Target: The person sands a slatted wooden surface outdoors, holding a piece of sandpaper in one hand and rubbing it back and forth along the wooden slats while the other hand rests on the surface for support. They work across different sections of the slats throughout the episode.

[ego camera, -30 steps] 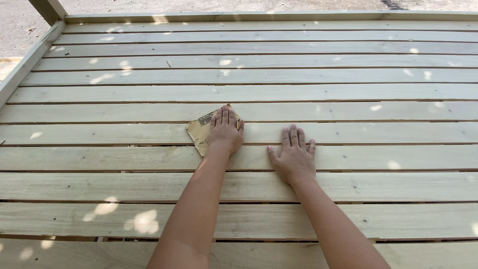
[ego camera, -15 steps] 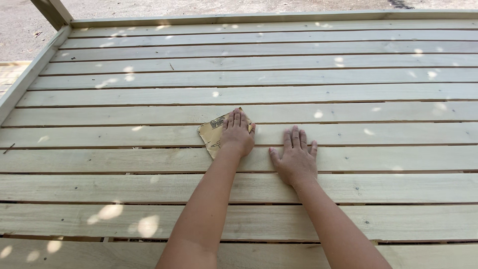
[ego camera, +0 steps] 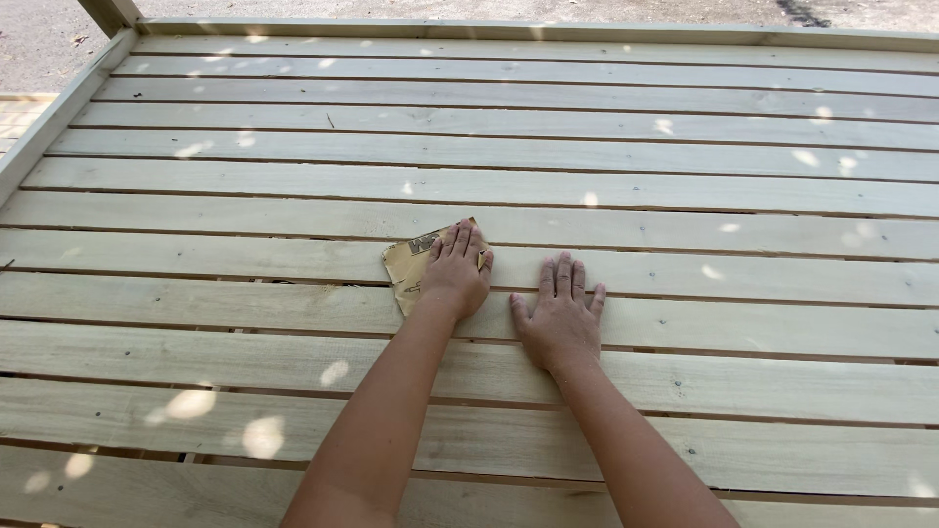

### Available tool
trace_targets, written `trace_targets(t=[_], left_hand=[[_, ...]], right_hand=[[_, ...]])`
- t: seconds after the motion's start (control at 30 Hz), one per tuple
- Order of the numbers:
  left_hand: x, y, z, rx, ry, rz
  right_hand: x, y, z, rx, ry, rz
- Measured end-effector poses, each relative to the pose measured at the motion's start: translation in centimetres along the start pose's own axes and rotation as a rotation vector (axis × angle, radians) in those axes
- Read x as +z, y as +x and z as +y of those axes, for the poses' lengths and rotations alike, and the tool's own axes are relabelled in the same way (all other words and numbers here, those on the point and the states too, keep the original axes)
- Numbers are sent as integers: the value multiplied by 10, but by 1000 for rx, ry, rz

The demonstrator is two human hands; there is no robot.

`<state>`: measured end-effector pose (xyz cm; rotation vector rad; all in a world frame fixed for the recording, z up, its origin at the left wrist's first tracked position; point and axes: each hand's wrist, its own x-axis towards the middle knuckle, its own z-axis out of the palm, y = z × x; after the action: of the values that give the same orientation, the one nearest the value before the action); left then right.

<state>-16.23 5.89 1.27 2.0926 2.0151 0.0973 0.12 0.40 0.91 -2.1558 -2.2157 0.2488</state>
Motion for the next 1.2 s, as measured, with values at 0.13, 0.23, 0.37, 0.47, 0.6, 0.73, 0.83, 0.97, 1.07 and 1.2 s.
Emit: trace_targets(t=[0.13,0.23,0.37,0.47,0.6,0.73,0.83,0.97,1.07,1.2], left_hand=[[4,4,11,8,17,37],[25,-44,4,65,26,38],[32,-67,-5,94,12,36],[15,-30,-3,55,27,37],[-7,14,6,-33,55,32],[12,-20,1,-2,50,1],[27,-58,-8,65,53,8],[25,-45,-9,73,68,-3],[9,4,0,10,67,-10],[1,22,12,-18,76,32]], right_hand=[[-1,0,1,-13,-2,13],[-3,-1,-1,-11,-6,-2],[-4,-2,-3,-10,-2,-4],[-4,0,-3,-9,-25,-2],[-3,-1,-4,-12,0,5],[-3,-3,-6,-24,5,-22],[-3,-4,-7,-20,14,-16],[-3,-3,-8,-18,12,-33],[-1,-3,-8,-28,11,-23],[1,-3,-6,-31,9,8]])
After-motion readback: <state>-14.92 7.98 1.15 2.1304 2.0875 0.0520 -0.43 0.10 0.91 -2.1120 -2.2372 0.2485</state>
